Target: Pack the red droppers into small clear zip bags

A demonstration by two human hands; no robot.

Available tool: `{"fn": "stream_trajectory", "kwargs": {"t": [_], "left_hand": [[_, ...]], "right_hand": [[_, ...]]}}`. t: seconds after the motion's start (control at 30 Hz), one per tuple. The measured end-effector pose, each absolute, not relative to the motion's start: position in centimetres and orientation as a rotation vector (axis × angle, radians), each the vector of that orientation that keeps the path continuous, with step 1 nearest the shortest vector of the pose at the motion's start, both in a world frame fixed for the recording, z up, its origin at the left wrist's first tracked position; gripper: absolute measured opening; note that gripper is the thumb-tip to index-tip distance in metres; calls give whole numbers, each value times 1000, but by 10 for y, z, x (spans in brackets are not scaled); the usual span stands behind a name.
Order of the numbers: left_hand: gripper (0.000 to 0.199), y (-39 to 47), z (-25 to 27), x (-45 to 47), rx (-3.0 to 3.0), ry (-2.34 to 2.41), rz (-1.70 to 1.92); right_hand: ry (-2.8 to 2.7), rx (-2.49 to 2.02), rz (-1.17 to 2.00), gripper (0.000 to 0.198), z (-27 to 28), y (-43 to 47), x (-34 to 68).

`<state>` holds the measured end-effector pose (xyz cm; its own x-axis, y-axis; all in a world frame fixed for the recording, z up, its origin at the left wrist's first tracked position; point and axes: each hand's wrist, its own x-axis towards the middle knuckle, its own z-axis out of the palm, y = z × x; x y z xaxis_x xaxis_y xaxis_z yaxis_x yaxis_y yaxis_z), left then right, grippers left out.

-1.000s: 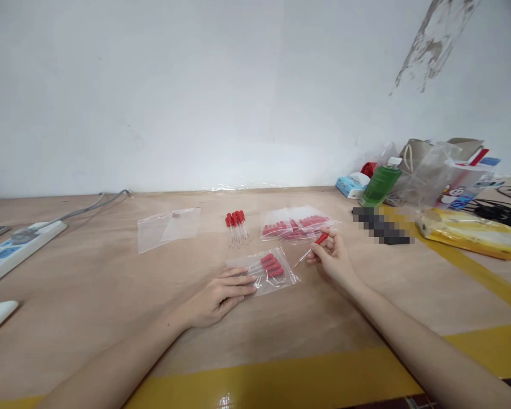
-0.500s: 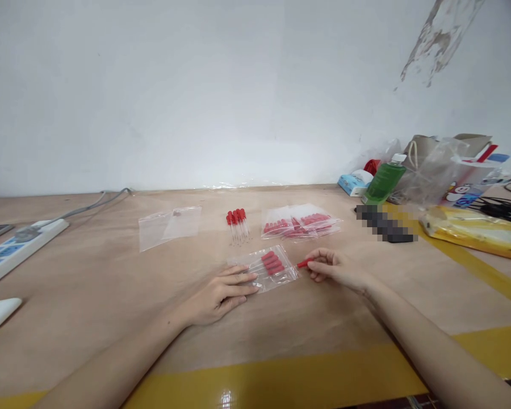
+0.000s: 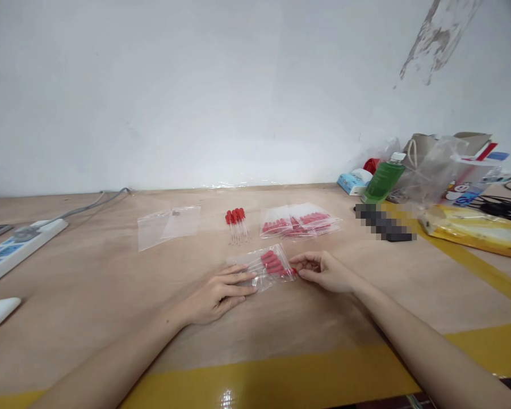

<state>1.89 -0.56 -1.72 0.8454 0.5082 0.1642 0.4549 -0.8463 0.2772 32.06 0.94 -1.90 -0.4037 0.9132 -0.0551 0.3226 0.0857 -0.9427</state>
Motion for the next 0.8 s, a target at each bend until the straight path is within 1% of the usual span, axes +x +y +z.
{"fn": "stream_trajectory", "kwargs": {"t": [0.13,0.33,0.4,0.6,0.8], "left_hand": [[35,-6,-16,19,2804,731,343],[35,-6,-14,21,2799,724,361],[36,-6,-14,21,2807,715,360],[36,-7,-16,20,2802,692,410],[36,-7,-17,20,2806,715,419]], "right_hand": [[-1756,-1239,1367,40,-16,6,315],[-1700,-1360,1119,31,-21,3,297],[-1670,-1364,1095,29,-20,1,292],[-1528,-1405,1177,27,-11,-6,288],[-1466,-1376,1254,29,-16,-3,288]]}}
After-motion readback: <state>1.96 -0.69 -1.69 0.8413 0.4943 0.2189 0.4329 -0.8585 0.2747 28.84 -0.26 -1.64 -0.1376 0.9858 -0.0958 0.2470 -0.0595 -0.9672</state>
